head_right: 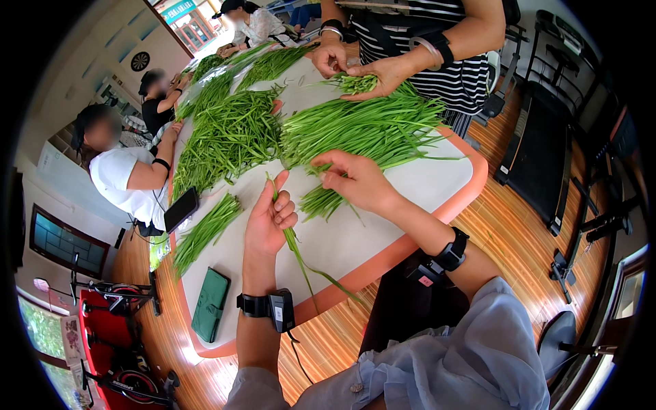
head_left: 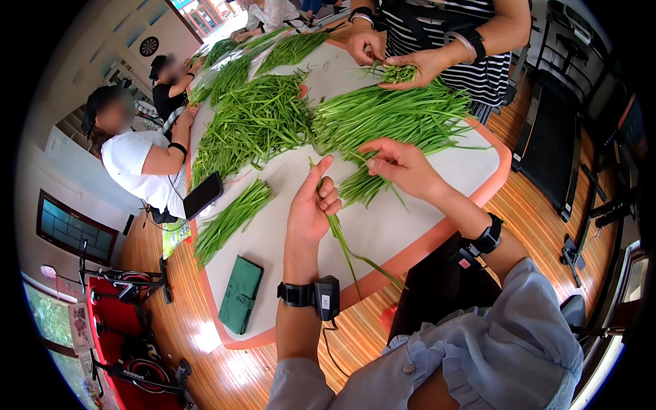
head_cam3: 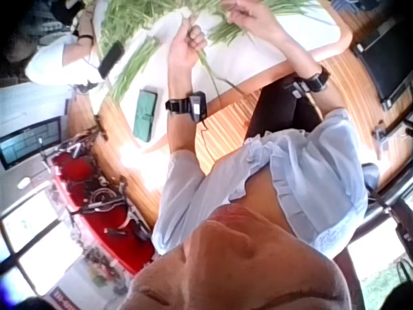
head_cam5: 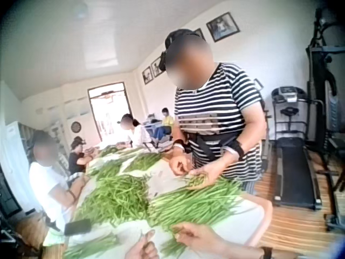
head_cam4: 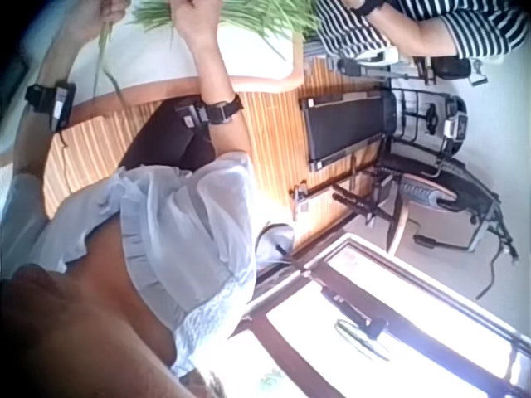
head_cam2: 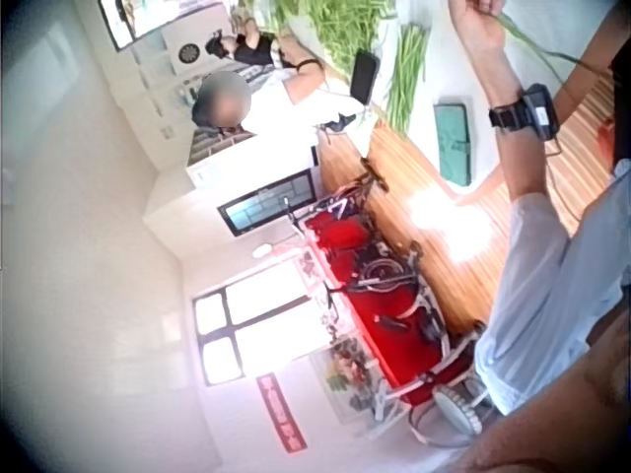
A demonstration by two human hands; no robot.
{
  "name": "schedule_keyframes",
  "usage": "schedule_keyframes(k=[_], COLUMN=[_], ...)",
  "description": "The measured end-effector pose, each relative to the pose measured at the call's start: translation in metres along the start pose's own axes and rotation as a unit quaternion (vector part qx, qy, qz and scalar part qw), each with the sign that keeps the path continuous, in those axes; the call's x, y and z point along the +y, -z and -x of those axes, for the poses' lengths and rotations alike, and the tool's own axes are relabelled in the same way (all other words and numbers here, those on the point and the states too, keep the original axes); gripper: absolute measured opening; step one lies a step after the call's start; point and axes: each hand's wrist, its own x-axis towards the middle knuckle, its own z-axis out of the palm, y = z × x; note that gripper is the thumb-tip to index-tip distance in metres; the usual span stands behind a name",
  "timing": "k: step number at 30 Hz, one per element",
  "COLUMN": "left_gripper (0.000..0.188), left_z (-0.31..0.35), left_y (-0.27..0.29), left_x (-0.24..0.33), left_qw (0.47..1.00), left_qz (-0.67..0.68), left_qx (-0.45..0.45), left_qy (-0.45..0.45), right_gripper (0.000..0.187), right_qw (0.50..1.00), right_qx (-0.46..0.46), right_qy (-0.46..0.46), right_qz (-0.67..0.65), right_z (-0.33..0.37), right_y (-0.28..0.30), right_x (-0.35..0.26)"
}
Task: The person sorts and organizes bunches of long green leaves on a table by hand alongside other people, picking up individual stalks and arranging them into neat bundles.
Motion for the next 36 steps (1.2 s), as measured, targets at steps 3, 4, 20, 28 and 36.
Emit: schedule_keyframes(k=[3, 4, 20, 28, 36], left_gripper=[0.035, 0.035, 0.025, 0.025, 0.022], left_z=[0.0, 0.001, 0.002, 0.006, 0.005], left_y=[-0.009, -0.013, -0.02, -0.015, -0.007], left_x=[-0.01, -0.012, -0.023, -0.012, 0.0], left_qw=[0.999, 0.998, 0.996, 0.991, 0.993], left_qz=[-0.043, -0.051, -0.077, -0.047, 0.036], left_qx=[-0.002, -0.005, -0.031, -0.122, -0.11], left_qy=[0.022, 0.027, 0.026, 0.034, 0.001], right_gripper=[0.031, 0.032, 0.042, 0.042, 0.028], right_qw=[0.998, 0.998, 0.997, 0.993, 0.983], right_qx=[-0.021, -0.038, -0.061, -0.104, -0.155], right_qy=[0.034, 0.011, 0.01, -0.012, -0.057], right_qz=[0.038, 0.042, 0.049, -0.054, 0.075], right_z=[-0.005, -0.005, -0.02, -0.028, -0.002], right_y=[-0.015, -0.018, -0.025, -0.038, -0.025], right_x=[-0.004, -0.006, -0.029, -0.026, 0.021])
